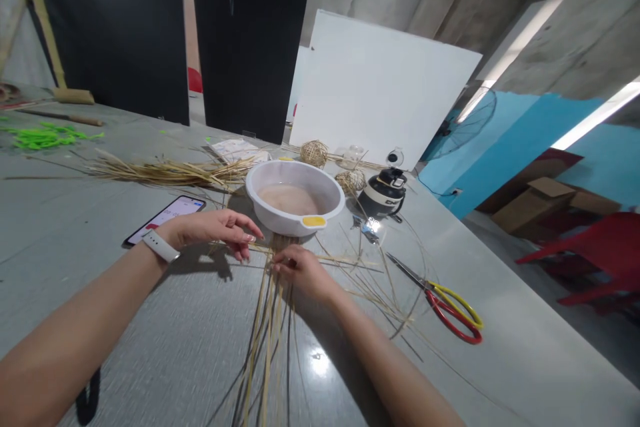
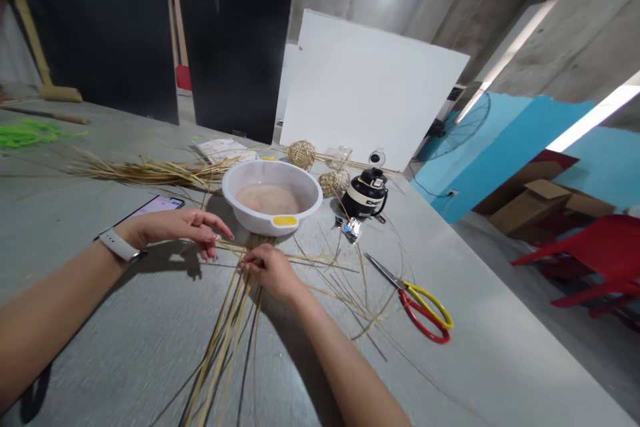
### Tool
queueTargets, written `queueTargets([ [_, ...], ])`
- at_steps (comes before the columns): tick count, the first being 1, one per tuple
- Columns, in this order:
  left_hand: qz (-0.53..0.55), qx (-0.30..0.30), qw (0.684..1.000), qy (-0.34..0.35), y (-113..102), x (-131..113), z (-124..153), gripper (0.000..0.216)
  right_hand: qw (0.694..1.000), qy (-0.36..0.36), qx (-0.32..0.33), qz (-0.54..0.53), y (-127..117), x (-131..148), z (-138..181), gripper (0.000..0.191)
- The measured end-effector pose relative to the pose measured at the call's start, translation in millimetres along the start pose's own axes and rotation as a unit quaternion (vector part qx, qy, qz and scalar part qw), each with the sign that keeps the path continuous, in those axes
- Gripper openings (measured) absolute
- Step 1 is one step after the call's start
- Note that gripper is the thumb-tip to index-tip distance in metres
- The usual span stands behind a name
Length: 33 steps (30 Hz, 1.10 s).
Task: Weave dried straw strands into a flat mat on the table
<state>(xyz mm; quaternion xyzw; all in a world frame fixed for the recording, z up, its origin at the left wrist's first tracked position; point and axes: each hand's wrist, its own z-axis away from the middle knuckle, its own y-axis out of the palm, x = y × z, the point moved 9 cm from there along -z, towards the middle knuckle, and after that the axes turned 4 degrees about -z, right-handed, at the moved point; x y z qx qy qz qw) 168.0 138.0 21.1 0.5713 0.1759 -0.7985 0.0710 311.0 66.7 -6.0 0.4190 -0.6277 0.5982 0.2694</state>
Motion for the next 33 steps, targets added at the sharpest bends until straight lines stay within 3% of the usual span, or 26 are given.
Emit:
queueTargets([
  [3,0.055,-0.044,0.998,-0.004,-6,-3,-1,0.074,0.997,0.042,-0.015,-0.067,0,-12,-1,0.018],
  [5,0.115,-0.132,0.984,-0.03,-23,5,-2,0.08,0.99,0.072,-0.022,-0.122,1,-20,-1,0.023],
  [7,0.163,-0.267,0.948,-0.052,-49,16,3,0.069,0.981,0.089,-0.022,-0.172,3,-24,0,0.025],
  [9,0.198,-0.404,0.892,-0.035,-75,22,15,0.048,0.972,0.096,-0.023,-0.211,4,-27,1,0.027],
  [11,0.203,-0.473,0.857,0.019,-90,18,26,0.033,0.965,0.101,-0.034,-0.242,2,-29,2,0.028],
  [13,0.146,-0.439,0.884,0.071,-87,3,24,0.028,0.958,0.105,-0.047,-0.262,0,-31,3,0.029],
  [14,0.097,-0.384,0.915,0.079,-77,-5,19,0.026,0.957,0.105,-0.051,-0.267,-1,-31,3,0.028],
  [16,0.004,-0.227,0.972,0.056,-40,-11,4,0.022,0.958,0.102,-0.05,-0.265,-2,-31,3,0.028],
  [17,-0.053,-0.112,0.992,0.032,-11,-10,-3,0.027,0.959,0.1,-0.045,-0.261,-1,-30,3,0.028],
  [19,-0.163,0.079,0.983,0.015,43,-4,-8,0.035,0.96,0.098,-0.041,-0.258,-1,-30,2,0.027],
  [20,-0.202,0.128,0.971,0.02,61,-3,-9,0.035,0.96,0.098,-0.041,-0.258,-1,-30,2,0.027],
  [25,-0.278,0.144,0.947,0.071,101,-4,-21,0.039,0.966,0.095,-0.04,-0.239,-2,-33,1,0.029],
  [30,-0.296,0.124,0.945,0.056,106,-1,-23,0.024,0.968,0.089,-0.036,-0.232,-1,-32,1,0.027],
  [33,-0.295,0.114,0.946,0.077,107,-5,-24,0.028,0.968,0.092,-0.035,-0.233,0,-32,1,0.026],
])
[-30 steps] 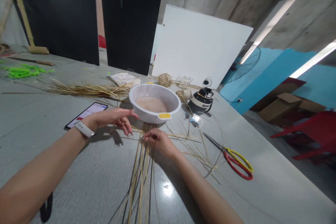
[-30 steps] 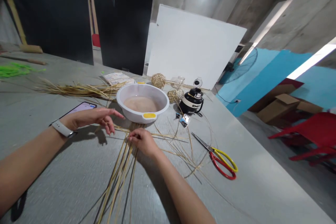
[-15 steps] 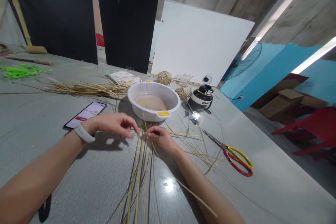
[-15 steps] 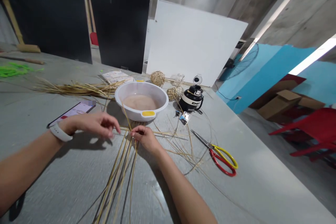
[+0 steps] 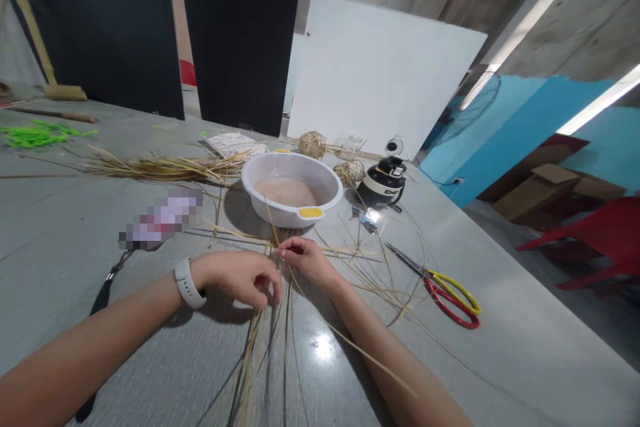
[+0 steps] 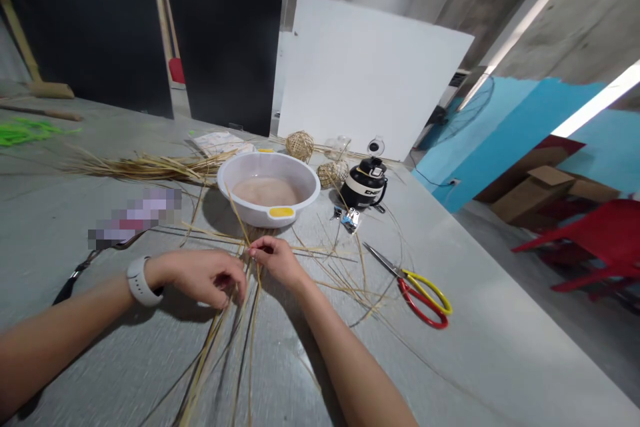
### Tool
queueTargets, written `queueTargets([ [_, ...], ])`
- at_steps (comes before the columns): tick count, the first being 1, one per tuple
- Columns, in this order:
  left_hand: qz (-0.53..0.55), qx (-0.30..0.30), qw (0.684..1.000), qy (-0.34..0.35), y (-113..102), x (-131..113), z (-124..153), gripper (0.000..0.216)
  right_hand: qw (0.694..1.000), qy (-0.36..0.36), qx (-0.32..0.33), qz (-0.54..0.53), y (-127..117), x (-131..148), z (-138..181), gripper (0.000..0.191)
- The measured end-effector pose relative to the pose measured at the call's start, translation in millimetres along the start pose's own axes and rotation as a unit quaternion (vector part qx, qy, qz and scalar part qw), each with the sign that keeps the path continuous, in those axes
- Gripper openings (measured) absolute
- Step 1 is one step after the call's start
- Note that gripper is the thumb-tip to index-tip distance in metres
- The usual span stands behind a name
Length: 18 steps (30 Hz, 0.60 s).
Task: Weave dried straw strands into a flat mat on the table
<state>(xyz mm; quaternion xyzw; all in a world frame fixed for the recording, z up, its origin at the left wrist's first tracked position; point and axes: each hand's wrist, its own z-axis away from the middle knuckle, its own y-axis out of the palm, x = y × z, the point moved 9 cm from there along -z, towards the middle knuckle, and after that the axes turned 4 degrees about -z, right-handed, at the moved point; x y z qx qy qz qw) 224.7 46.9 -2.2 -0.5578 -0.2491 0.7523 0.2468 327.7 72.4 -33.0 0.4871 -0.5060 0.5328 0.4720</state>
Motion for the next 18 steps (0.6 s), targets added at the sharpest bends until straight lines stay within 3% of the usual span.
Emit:
queueTargets([
  [7,0.0,-0.02,0.999,0.028,1,-4,-4,0.007,1.0,0.001,0.0,0.01,0,-1,-1,0.022],
  [18,-0.093,-0.017,0.995,-0.029,2,10,0,0.011,1.0,0.0,-0.005,0.012,0,0,0,0.019],
])
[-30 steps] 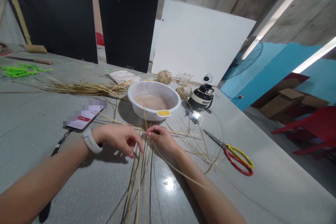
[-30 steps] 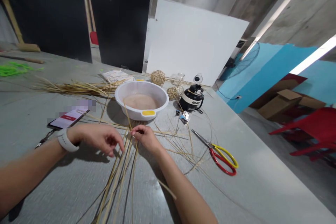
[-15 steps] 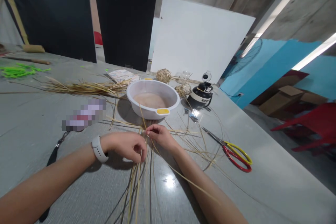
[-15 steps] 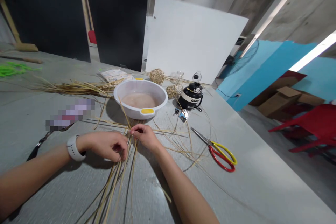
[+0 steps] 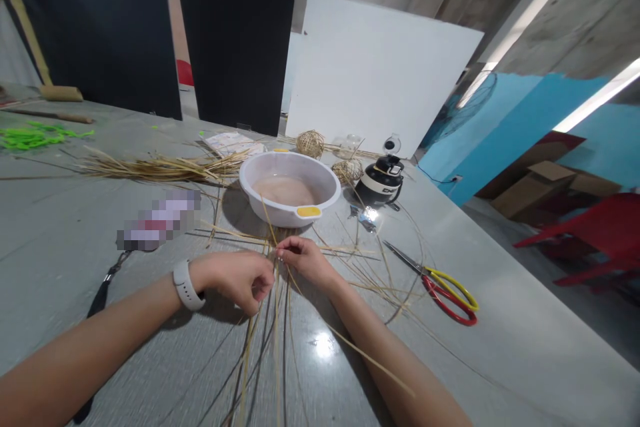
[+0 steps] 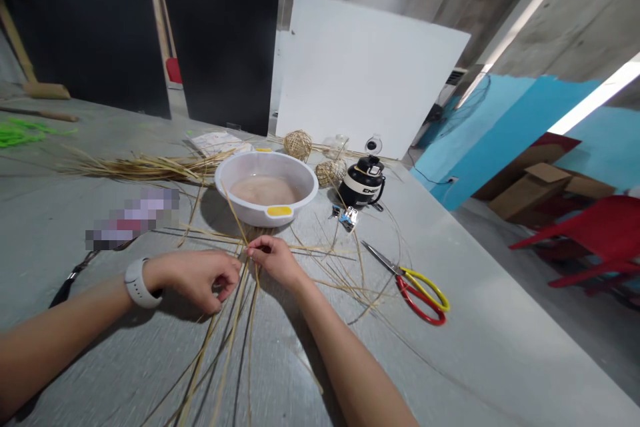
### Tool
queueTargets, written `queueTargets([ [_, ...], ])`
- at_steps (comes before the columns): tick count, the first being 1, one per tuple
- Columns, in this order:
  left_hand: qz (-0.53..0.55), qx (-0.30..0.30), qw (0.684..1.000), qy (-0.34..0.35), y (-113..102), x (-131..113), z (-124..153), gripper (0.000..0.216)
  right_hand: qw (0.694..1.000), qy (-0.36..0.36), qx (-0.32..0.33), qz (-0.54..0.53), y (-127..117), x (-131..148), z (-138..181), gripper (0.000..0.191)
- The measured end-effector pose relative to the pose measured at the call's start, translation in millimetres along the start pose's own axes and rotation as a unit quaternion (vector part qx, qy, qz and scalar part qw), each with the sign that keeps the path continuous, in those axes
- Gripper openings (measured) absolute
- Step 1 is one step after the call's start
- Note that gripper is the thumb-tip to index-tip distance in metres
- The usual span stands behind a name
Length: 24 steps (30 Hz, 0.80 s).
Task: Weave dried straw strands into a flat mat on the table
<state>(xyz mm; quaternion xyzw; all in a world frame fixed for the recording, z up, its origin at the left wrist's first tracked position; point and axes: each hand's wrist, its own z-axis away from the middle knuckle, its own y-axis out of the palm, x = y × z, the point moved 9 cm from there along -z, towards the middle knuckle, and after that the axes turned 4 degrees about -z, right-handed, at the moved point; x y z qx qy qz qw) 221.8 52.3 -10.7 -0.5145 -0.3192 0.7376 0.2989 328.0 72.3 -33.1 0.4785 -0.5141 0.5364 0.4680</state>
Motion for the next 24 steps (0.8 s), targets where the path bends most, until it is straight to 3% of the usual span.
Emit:
queueTargets([
  [5,-0.001,0.008,1.0,-0.018,2,5,0,0.012,1.0,-0.007,-0.001,0.004,1,2,0,0.021],
  [11,-0.009,0.02,0.999,-0.045,0,7,2,0.03,1.0,-0.012,0.001,0.003,1,3,0,0.023],
  [20,-0.087,0.057,0.992,-0.07,-2,-11,9,0.038,1.0,-0.005,-0.001,-0.004,0,2,1,0.02],
  [24,-0.119,0.047,0.989,-0.073,-2,-16,11,0.046,1.0,-0.002,0.0,-0.004,0,2,1,0.021],
])
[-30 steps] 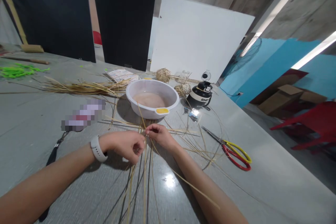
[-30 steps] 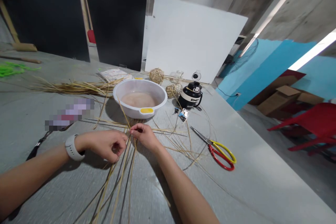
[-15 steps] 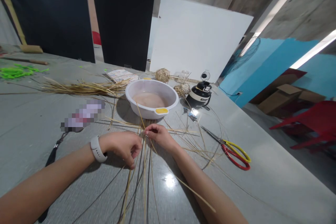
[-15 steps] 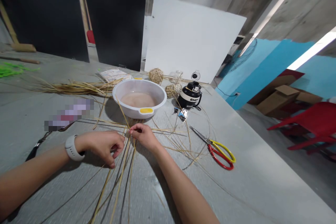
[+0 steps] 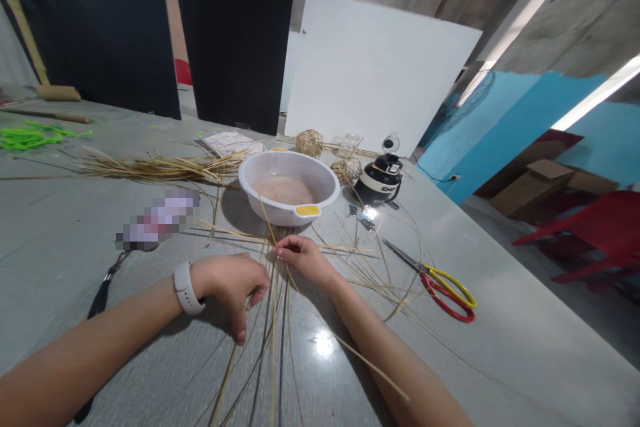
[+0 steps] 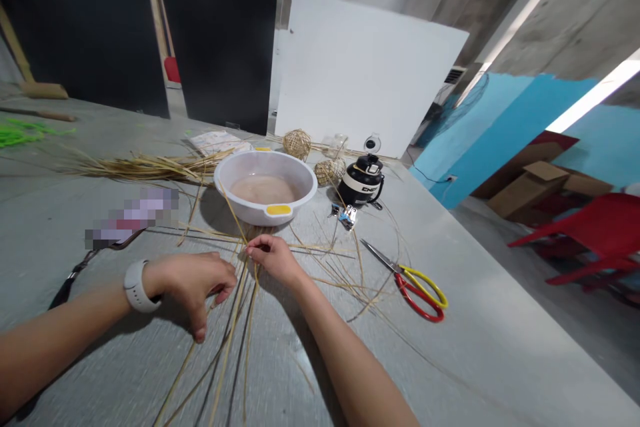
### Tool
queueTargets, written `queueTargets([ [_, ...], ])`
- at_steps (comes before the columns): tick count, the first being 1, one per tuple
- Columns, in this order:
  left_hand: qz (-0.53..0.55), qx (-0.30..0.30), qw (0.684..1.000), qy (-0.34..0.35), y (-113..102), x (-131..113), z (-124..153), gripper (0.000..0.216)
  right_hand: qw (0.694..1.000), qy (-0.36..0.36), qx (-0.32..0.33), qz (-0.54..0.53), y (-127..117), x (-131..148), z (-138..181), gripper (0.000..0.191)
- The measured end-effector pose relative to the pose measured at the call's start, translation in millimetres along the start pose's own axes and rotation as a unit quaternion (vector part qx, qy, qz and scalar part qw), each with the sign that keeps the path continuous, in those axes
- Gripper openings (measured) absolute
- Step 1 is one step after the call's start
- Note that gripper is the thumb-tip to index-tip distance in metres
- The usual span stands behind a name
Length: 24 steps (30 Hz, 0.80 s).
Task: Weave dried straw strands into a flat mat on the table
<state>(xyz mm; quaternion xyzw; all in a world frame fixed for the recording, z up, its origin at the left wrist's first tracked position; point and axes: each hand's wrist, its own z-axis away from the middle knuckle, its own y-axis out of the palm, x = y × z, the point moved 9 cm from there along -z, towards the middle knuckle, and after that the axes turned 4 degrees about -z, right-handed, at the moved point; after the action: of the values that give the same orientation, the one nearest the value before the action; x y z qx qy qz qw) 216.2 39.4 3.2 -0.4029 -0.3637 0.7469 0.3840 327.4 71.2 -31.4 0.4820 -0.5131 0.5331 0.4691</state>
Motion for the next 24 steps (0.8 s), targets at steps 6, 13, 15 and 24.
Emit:
queueTargets([
  [6,-0.024,-0.035,0.999,-0.009,4,0,-5,0.057,1.0,-0.003,-0.001,0.003,0,-2,0,0.021],
  [13,0.003,-0.06,0.998,0.014,2,-6,-8,0.053,1.0,-0.002,0.003,-0.003,1,-2,-1,0.023],
  [15,0.024,-0.062,0.997,0.038,1,-10,-6,0.045,1.0,0.001,0.001,-0.004,1,-3,-1,0.023],
  [24,0.112,0.044,0.99,0.079,10,-12,-6,0.023,1.0,0.009,0.001,0.0,1,-3,0,0.023],
])
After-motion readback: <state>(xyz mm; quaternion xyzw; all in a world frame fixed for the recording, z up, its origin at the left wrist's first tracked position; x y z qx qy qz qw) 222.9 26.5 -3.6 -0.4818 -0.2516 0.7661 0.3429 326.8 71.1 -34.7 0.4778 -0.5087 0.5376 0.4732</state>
